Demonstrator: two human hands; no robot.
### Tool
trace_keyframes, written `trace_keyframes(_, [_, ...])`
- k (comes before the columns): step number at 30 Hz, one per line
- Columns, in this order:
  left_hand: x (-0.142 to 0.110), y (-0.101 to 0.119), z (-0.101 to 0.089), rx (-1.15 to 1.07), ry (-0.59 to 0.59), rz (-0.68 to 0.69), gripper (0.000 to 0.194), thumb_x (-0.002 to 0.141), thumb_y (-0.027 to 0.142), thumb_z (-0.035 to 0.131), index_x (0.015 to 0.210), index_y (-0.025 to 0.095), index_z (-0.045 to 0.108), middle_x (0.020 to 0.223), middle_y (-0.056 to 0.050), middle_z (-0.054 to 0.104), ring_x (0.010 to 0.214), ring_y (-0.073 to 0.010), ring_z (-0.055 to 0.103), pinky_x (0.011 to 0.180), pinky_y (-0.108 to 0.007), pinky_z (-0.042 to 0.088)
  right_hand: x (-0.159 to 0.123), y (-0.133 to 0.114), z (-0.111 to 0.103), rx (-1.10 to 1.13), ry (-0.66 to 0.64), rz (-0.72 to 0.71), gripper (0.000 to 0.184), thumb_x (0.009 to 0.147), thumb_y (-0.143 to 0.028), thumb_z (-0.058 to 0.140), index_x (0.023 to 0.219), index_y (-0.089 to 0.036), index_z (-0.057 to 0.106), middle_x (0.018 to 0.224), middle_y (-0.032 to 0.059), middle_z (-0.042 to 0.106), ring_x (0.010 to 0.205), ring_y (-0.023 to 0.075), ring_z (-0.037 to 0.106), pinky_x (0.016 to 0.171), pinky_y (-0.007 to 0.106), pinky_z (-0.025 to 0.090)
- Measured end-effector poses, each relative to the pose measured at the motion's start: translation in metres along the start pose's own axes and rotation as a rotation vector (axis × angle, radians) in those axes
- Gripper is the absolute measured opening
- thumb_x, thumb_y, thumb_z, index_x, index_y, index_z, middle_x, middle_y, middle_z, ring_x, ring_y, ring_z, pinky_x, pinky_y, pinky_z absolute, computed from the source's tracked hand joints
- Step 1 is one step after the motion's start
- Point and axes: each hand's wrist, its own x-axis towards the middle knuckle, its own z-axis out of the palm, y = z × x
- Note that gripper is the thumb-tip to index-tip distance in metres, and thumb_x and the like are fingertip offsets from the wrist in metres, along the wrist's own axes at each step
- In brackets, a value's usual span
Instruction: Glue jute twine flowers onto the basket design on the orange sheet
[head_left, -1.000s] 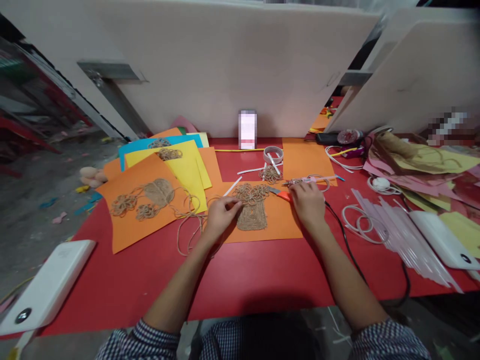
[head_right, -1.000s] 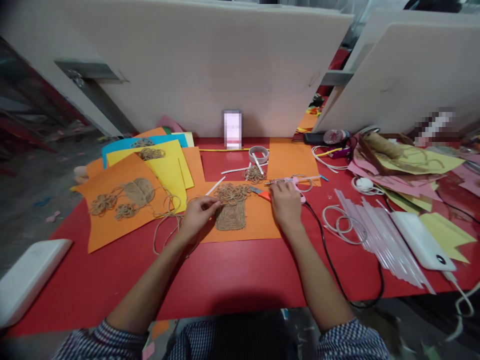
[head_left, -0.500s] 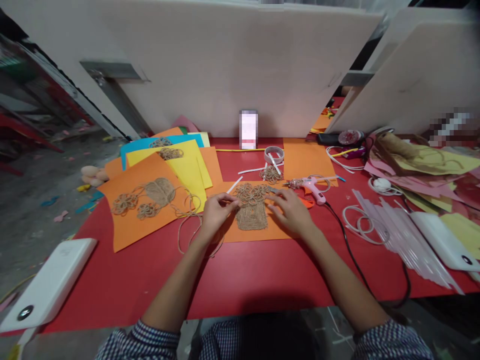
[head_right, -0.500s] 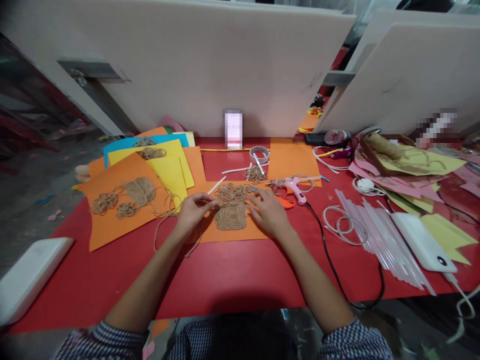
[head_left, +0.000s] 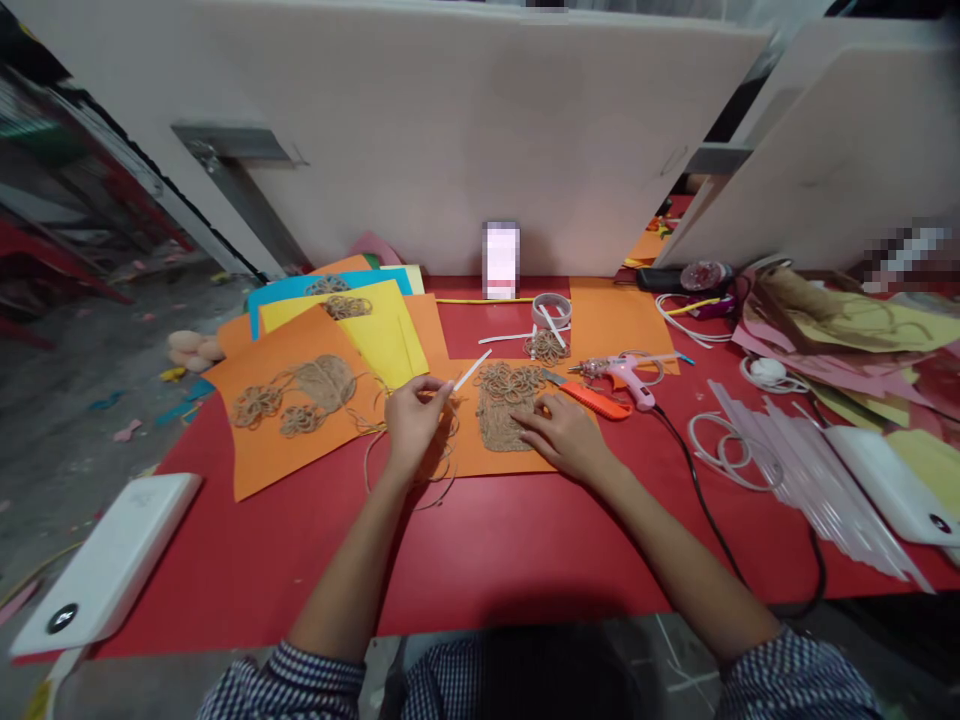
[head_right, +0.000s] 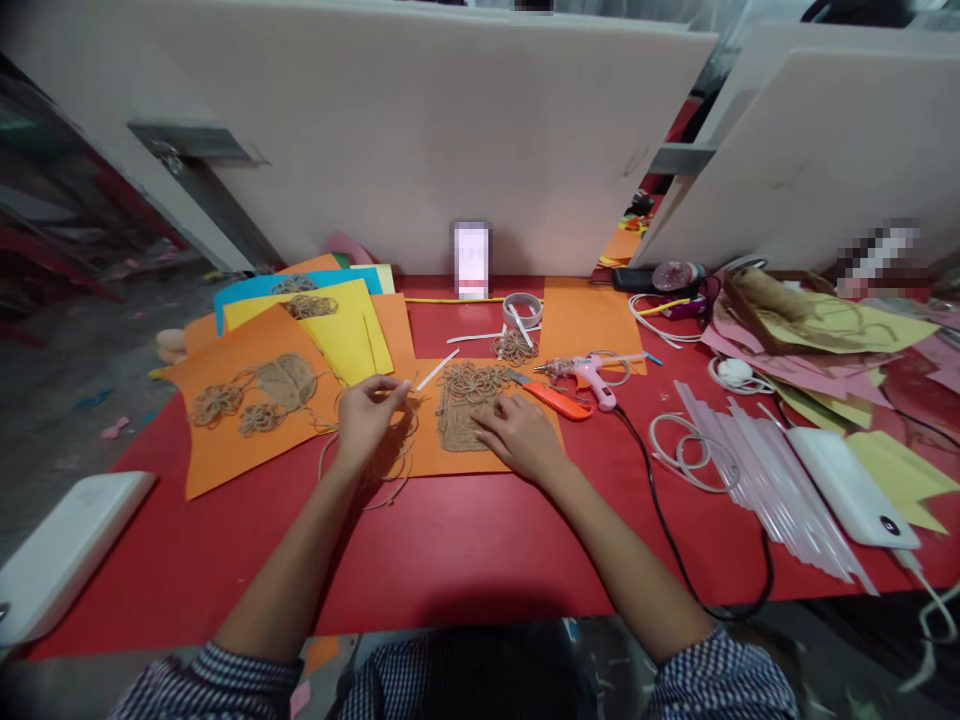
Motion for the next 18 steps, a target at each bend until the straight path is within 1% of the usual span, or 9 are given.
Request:
trace_keyframes(3, [0.0028,-0.0012,-0.0025,0.128,0.113,0.144,0.021,0.082,0.041,0.067,0.078,0.020,0.071,0.091,-0.005,0.072,0.075,-0.0170,0.068,0.072,-0.029,0.051,-0.0001,0.0005,0.0020,0.090,0.040,0.020,0.031,0.099,-0.035,0.051,0.123,-0.025,0.067,0.104,0.0093,0.059,0.095,0.0219,0.053,0.082,0.034,0.042])
trace_keyframes(5, [0.0033,-0.0009,-0.0025,0.164,0.164,0.226,0.019,0.082,0.037,0.066,0.077,0.020,0.070,0.099,-0.005,0.069,0.080,-0.0170,0.066,0.078,-0.031,0.051,0.0002,-0.0003,0.0026,0.162,0.039,0.037,0.028,0.098,-0.033,0.053,0.121,-0.025,0.067,0.106,0.0088,0.060,0.097,0.0216,0.055,0.084,0.035,0.043])
trace_keyframes(8, [0.0032,-0.0005,-0.0016,0.206,0.201,0.268,0.018,0.083,0.037,0.065,0.078,0.020,0.070,0.099,-0.005,0.065,0.082,-0.0184,0.064,0.083,-0.034,0.051,0.0009,-0.0012,0.0026,0.255,0.012,0.080,0.026,0.096,-0.031,0.054,0.119,-0.024,0.065,0.108,0.0083,0.060,0.099,0.0214,0.056,0.085,0.034,0.044])
trace_keyframes(11, [0.0028,-0.0005,-0.0020,0.274,0.263,0.325,0.019,0.084,0.037,0.065,0.077,0.020,0.069,0.104,-0.007,0.064,0.097,-0.0234,0.062,0.092,-0.039,0.048,0.0018,-0.0014,0.0019,0.355,0.006,0.116,0.028,0.095,-0.030,0.055,0.121,-0.024,0.063,0.111,0.0083,0.061,0.103,0.0216,0.057,0.088,0.034,0.045])
trace_keyframes(13, [0.0023,0.0002,-0.0035,0.308,0.301,0.361,0.019,0.086,0.037,0.064,0.076,0.021,0.067,0.110,-0.008,0.063,0.106,-0.0262,0.059,0.098,-0.042,0.044,0.0023,-0.0013,0.0013,0.413,0.020,0.129,0.033,0.094,-0.030,0.057,0.126,-0.024,0.060,0.113,0.0082,0.061,0.105,0.0222,0.056,0.090,0.035,0.045])
trace_keyframes(15, [0.0014,0.0015,-0.0052,0.303,0.305,0.388,0.019,0.088,0.036,0.062,0.078,0.021,0.066,0.115,-0.008,0.063,0.111,-0.0271,0.057,0.100,-0.043,0.042,0.0029,-0.0010,0.0007,0.467,0.043,0.144,0.037,0.093,-0.031,0.059,0.129,-0.024,0.059,0.113,0.0081,0.061,0.103,0.0221,0.056,0.090,0.036,0.044])
trace_keyframes(18, [-0.0008,0.0037,-0.0068,0.264,0.251,0.412,0.019,0.092,0.035,0.057,0.084,0.021,0.065,0.115,-0.008,0.066,0.109,-0.0259,0.059,0.099,-0.042,0.042,0.0038,0.0000,0.0003,0.612,0.091,0.216,0.037,0.090,-0.034,0.061,0.124,-0.022,0.064,0.103,0.0067,0.060,0.090,0.0195,0.055,0.083,0.034,0.044])
